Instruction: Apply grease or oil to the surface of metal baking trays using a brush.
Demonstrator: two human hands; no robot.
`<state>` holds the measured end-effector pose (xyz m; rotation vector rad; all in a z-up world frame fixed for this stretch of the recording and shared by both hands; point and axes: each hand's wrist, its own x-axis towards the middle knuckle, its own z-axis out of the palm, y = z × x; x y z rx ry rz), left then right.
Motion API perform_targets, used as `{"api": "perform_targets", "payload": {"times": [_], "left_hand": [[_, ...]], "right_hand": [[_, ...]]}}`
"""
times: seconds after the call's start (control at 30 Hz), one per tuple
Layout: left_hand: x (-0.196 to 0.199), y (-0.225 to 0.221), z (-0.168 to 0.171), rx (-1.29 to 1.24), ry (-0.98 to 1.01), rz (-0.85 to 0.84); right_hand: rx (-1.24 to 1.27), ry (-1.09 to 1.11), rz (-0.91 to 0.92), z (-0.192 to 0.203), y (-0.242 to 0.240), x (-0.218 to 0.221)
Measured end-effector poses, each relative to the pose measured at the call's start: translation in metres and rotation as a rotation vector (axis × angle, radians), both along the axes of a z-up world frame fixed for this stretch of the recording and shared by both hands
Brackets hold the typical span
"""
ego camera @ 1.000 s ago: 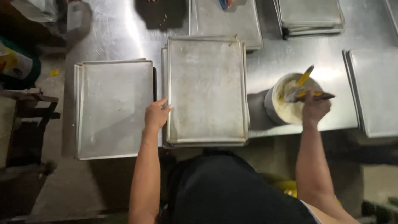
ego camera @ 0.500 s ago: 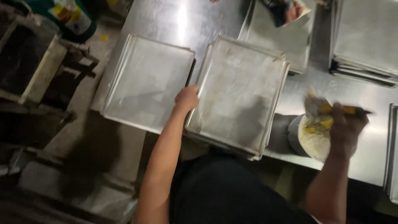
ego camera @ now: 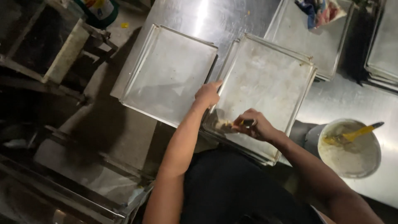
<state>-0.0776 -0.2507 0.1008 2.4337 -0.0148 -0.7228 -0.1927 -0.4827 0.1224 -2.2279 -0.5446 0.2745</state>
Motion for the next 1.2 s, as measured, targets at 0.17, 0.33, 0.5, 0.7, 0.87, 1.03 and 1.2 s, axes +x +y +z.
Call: {"api": "perform_targets", "payload": {"times": [0.17, 0.33, 0.5, 0.7, 0.87, 1.03, 1.2], "left_hand": [[-0.001, -0.003, -0.011, 0.029, -0.101, -0.02], [-0.001, -0.012, -0.019, 0.074, -0.064, 0.019], [-0.007, -0.015, 0.001, 0.129, -0.067, -0.004], [-0.006, -0.021, 0.006, 0.157, -0.097, -0.019], [-0.008, -0.021, 0.001, 0.178, -0.099, 0.001], [-0.017, -0.027, 0.0, 0.209, -0.191, -0.018], [-0.015, -0.027, -0.01, 0.222, -0.247, -0.033]], "right_hand": [[0.798, 0.639, -0.04, -0.1, -0.073, 0.121], [-0.058, -0.329, -0.366, -0.035, -0.106, 0.232], [-0.035, -0.268, -0.266, -0.073, -0.099, 0.175], [0.255, -0.236, 0.187, -0.049, -0.057, 0.043], [0.052, -0.212, 0.006, -0.084, -0.145, 0.141], [-0.036, -0.408, -0.398, -0.029, -0.164, 0.185], [0.157, -0.271, -0.189, -0.05, -0.159, 0.093]]}}
